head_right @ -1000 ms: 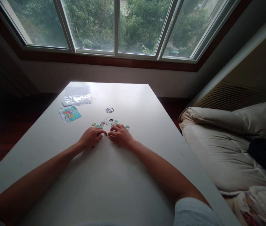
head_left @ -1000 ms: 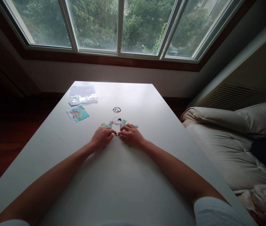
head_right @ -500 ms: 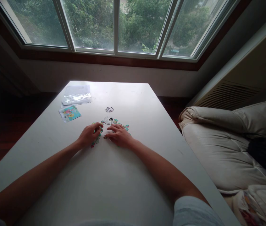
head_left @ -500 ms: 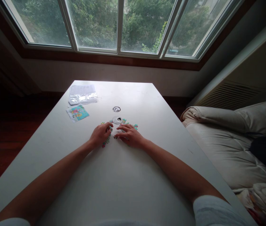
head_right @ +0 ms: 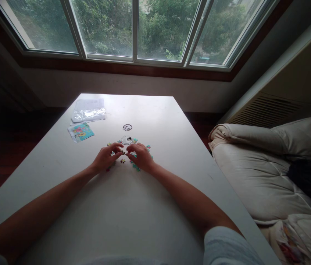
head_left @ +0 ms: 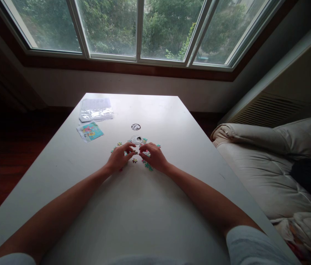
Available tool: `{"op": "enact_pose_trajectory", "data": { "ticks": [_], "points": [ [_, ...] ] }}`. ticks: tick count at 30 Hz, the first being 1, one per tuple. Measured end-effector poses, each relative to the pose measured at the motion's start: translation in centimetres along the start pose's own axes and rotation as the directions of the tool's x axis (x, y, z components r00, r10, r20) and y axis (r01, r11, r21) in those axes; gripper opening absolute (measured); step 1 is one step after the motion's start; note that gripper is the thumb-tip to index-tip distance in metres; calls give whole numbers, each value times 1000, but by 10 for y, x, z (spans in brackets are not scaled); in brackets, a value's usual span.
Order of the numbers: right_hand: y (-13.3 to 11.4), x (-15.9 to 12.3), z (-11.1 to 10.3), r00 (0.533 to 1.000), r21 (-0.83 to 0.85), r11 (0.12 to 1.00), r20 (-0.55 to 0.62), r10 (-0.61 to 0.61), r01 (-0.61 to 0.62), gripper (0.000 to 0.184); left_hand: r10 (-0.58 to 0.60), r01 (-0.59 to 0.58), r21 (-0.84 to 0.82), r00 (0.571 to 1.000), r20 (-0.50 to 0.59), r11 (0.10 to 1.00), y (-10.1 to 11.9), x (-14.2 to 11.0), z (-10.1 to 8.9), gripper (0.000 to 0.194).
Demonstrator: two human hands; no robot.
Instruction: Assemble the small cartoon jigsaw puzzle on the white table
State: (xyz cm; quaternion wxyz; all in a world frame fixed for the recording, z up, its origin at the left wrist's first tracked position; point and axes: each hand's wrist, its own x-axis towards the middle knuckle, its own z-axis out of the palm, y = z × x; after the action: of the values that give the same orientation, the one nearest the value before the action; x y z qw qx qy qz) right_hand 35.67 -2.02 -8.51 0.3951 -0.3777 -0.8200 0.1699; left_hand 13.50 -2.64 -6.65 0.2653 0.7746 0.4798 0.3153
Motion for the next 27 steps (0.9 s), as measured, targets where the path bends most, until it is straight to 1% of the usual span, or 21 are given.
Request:
{"op": "enact_pose_trajectory", "data": {
  "ticks": [2, 5, 7, 9, 11, 12, 13, 14, 15, 16, 18, 21, 24, 27],
  "points": [
    [-3, 0, 2, 999, 84, 996, 2, 36, -36, 9, -8, 8, -27, 1000, -9, 1000, 2, -1, 3, 24],
    [-4, -1, 5, 999, 133, 990, 27, 47, -50, 5, 6, -6, -36, 1000, -24, 999, 2, -1, 5, 14],
    [-3, -2, 5, 998, 135, 989, 34, 48, -52, 4, 10, -10, 0, 1000, -23, 1000, 2, -1, 4, 10],
    [-1, -2, 3, 998, 134, 990, 39, 45, -50, 14, 5, -5, 86, 1000, -9, 996, 3, -1, 0, 11],
    [0, -2, 1, 999, 130, 991, 40, 34, -39, 23, 34, -44, 219, 998, 50, 975, 9, -3, -7, 15],
    [1, -1, 0, 999, 125, 992, 36, 28, -33, 25, 69, -99, 290, 991, 113, 952, 15, -5, -11, 17],
    [2, -1, -1, 999, 119, 993, 30, 26, -30, 25, 126, -189, 354, 973, 195, 916, 21, -7, -14, 19],
    [2, -1, -1, 999, 114, 993, 20, 29, -31, 23, 161, -250, 411, 958, 238, 877, 29, -11, -17, 21],
    [3, 0, -2, 999, 111, 993, 10, 37, -38, 22, 180, -288, 457, 947, 265, 842, 37, -15, -18, 22],
    [3, 0, -2, 999, 113, 992, 1, 49, -49, 20, 175, -296, 495, 945, 276, 817, 45, -21, -18, 22],
    [2, 0, -2, 997, 136, 988, -9, 75, -73, 15, 144, -308, 553, 937, 320, 774, 59, -32, -13, 18],
    [-1, 1, -2, 993, 180, 977, -2, 119, -116, 10, 71, -285, 661, 941, 331, 694, 71, -48, 1, 22],
    [-4, 1, -3, 989, 206, 968, 10, 147, -146, 6, 60, -277, 726, 949, 310, 629, 74, -58, 17, 27],
    [-5, 1, -3, 989, 200, 968, 22, 148, -149, 2, 78, -273, 756, 956, 284, 595, 74, -62, 25, 35]
  ]
}}
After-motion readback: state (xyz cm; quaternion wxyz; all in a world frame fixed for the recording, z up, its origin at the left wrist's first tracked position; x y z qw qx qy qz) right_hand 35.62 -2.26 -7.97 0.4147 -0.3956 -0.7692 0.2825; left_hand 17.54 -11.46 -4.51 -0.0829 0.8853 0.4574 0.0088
